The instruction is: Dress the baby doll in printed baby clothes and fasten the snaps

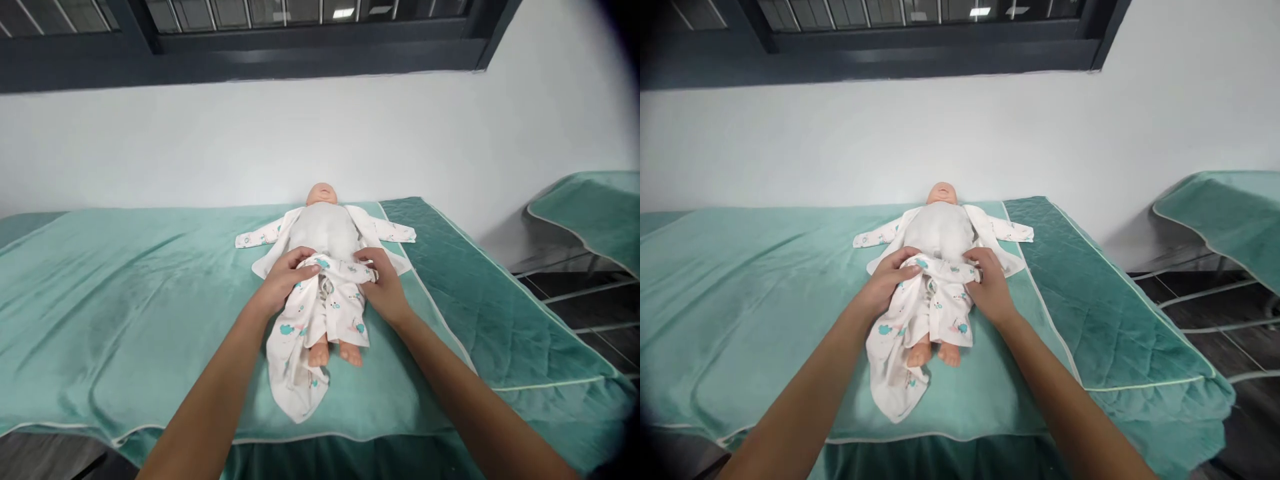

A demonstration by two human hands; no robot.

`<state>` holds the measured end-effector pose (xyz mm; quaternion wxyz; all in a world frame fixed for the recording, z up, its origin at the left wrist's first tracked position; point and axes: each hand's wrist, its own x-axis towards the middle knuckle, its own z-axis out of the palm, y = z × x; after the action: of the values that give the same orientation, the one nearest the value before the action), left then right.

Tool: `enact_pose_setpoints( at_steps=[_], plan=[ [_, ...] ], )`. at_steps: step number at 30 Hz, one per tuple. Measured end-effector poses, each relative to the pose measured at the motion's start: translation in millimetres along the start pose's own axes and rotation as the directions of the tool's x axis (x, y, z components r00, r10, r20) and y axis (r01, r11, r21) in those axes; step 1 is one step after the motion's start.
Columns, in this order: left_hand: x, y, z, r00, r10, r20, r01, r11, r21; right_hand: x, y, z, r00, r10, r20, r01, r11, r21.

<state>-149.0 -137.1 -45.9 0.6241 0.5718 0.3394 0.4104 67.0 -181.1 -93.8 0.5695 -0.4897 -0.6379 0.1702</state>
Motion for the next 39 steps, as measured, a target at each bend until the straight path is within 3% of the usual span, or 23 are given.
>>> enact_pose_setpoints(
  at_steps=[3,4,7,10,12,14,17,19,22,24,26,29,31,33,36,39],
  plan=[
    [-2,-13,-3.2,0.997,0.025,-0.075,-0.030,0.997,-0.072,13,-31,-3,0.959,-0.133,0.251,0.130,0.991,0.027],
    [-2,-16,-3.1,0.995,0.042,-0.093,-0.049,0.997,-0.065,21,-41,-2,0.929,-0.111,0.354,0.104,0.994,0.039],
    [-1,-21,-2.4,0.986,0.089,-0.140,-0.090,0.996,0.003,49,-59,9,0.861,-0.001,0.508,-0.016,0.999,0.029],
    [0,-25,-4.1,0.976,0.089,-0.199,-0.086,0.996,0.023,69,-58,23,0.743,0.022,0.669,-0.101,0.992,0.081],
    [0,-28,-6.5,0.971,0.077,-0.226,-0.076,0.997,0.011,74,-52,28,0.700,0.044,0.713,-0.188,0.974,0.124],
    [-1,-29,-8.5,0.976,0.061,-0.211,-0.056,0.998,0.026,73,-44,28,0.718,0.106,0.688,-0.304,0.937,0.174],
    [-4,-28,-8.3,0.996,-0.034,-0.077,0.036,0.999,0.023,68,-34,25,0.774,0.231,0.589,-0.497,0.799,0.339],
    [-6,-26,-5.5,0.994,-0.109,-0.001,0.109,0.994,-0.033,66,-31,25,0.774,0.291,0.563,-0.586,0.666,0.462],
    [-7,-23,0.5,0.994,-0.098,-0.046,0.089,0.981,-0.172,64,-31,28,0.743,0.291,0.603,-0.645,0.555,0.526],
    [-4,-23,3.3,0.990,-0.040,-0.134,0.007,0.970,-0.243,64,-35,29,0.725,0.254,0.640,-0.637,0.599,0.485],
    [0,-24,3.6,0.977,0.003,-0.214,-0.062,0.961,-0.271,64,-39,28,0.690,0.174,0.703,-0.577,0.719,0.389],
    [4,-28,-0.2,0.964,0.031,-0.264,-0.103,0.960,-0.260,65,-45,24,0.569,0.047,0.821,-0.421,0.874,0.242],
    [5,-30,-3.1,0.963,0.049,-0.263,-0.111,0.968,-0.226,64,-46,22,0.523,0.037,0.851,-0.379,0.905,0.193],
    [2,-32,-4.4,0.965,0.064,-0.253,-0.113,0.977,-0.181,62,-43,23,0.573,0.109,0.812,-0.432,0.882,0.187],
    [-4,-30,-3.9,0.988,0.094,-0.121,-0.111,0.983,-0.143,59,-35,27,0.694,0.270,0.667,-0.600,0.729,0.329],
    [-8,-26,-3.4,0.997,0.048,0.056,-0.042,0.993,-0.110,57,-28,32,0.723,0.340,0.602,-0.672,0.550,0.497]
  ],
)
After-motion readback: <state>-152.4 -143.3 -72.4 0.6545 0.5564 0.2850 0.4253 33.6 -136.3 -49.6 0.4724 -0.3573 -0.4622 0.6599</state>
